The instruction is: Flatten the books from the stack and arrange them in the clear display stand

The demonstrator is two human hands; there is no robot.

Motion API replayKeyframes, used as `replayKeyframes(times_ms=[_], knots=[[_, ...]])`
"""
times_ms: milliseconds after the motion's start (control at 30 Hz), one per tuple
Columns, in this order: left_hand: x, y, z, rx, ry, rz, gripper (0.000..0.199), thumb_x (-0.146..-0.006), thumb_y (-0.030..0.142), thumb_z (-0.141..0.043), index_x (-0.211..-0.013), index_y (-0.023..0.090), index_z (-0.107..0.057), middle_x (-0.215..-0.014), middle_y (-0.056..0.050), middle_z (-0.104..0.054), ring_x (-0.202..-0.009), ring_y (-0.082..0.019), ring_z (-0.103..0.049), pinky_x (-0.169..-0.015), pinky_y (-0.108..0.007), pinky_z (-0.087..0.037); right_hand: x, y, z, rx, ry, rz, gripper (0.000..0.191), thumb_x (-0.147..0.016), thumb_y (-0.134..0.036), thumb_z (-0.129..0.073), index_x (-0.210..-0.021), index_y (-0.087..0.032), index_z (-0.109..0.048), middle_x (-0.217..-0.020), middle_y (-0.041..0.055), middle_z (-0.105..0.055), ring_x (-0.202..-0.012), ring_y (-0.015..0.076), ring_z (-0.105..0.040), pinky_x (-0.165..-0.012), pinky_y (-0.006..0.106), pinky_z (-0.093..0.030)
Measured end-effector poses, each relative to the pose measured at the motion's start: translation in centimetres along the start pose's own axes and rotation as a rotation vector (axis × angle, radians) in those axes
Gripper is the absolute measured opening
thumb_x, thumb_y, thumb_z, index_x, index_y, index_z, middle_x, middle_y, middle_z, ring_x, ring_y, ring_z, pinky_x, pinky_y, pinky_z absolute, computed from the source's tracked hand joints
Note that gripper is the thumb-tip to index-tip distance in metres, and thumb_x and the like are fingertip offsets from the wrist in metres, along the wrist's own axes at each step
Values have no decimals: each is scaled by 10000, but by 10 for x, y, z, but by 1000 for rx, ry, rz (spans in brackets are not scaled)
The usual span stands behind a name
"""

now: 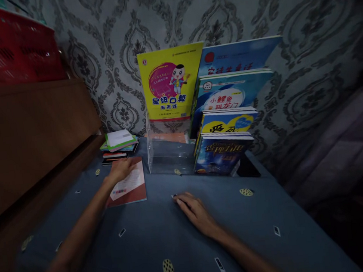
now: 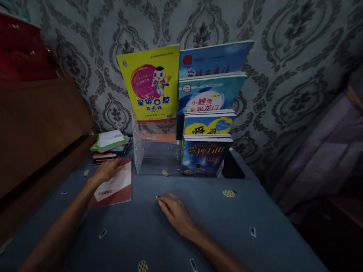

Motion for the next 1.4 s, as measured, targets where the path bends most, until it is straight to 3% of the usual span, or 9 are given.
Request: replayKeyframes(times_ms=[100, 233, 533, 1000, 1400], knots=[[-15, -13, -12, -62, 63, 81, 466, -1011, 396, -378, -1391, 176, -534, -1440, -170, -570, -1352, -304, -508, -1105, -457, -372, -1, 1, -1, 0, 4, 4, 400, -1046, -453, -368, -1064, -246, -710, -1013, 91, -737, -986, 261, -673, -912, 453, -535], [-10, -18, -27, -100, 130, 101, 509, -1030, 360, -315, -1478, 164, -456, -1549, -169, -455, -1472, -288, -362, -1195, -489, -256, -1, 1, -1, -4, -12, 25, 376, -1051, -416, -372, -1088, -250, -707, -1027, 87, -741, -1002, 252, -671, -954, 457, -516], [18, -11, -39, -105, 129, 58, 502, -1040, 359, -286, -1483, 212, -470, -1563, -114, -455, -1467, -266, -385, -1189, -481, -292, -3, -2, 0, -13, 8, 51, 391, -1051, -411, -370, -1023, -221, -710, -980, 95, -742, -949, 253, -667, -868, 425, -534], [71, 22, -42, -77, 113, 37, 508, -1038, 353, -283, -1469, 183, -490, -1545, -112, -481, -1479, -273, -372, -1218, -497, -240, -3, 2, -2, 9, 16, 62, 333, -1043, -368, -403, -1026, -214, -698, -956, 84, -739, -919, 238, -664, -835, 391, -531], [102, 85, -46, -53, 106, -48, 488, -1028, 318, -332, -1460, 170, -502, -1533, -126, -489, -1468, -280, -393, -1217, -534, -254, -1, -4, 1, 65, 58, 134, 274, -1032, -271, -420, -1062, -194, -681, -1039, 99, -718, -1020, 240, -641, -939, 432, -512]])
Point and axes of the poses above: each hand's wrist, its own x-axis away from the middle knuckle, its own z-axis out of the back of the hand, y = z × x, the point moved 8 cm from there along -x, towards the middle knuckle
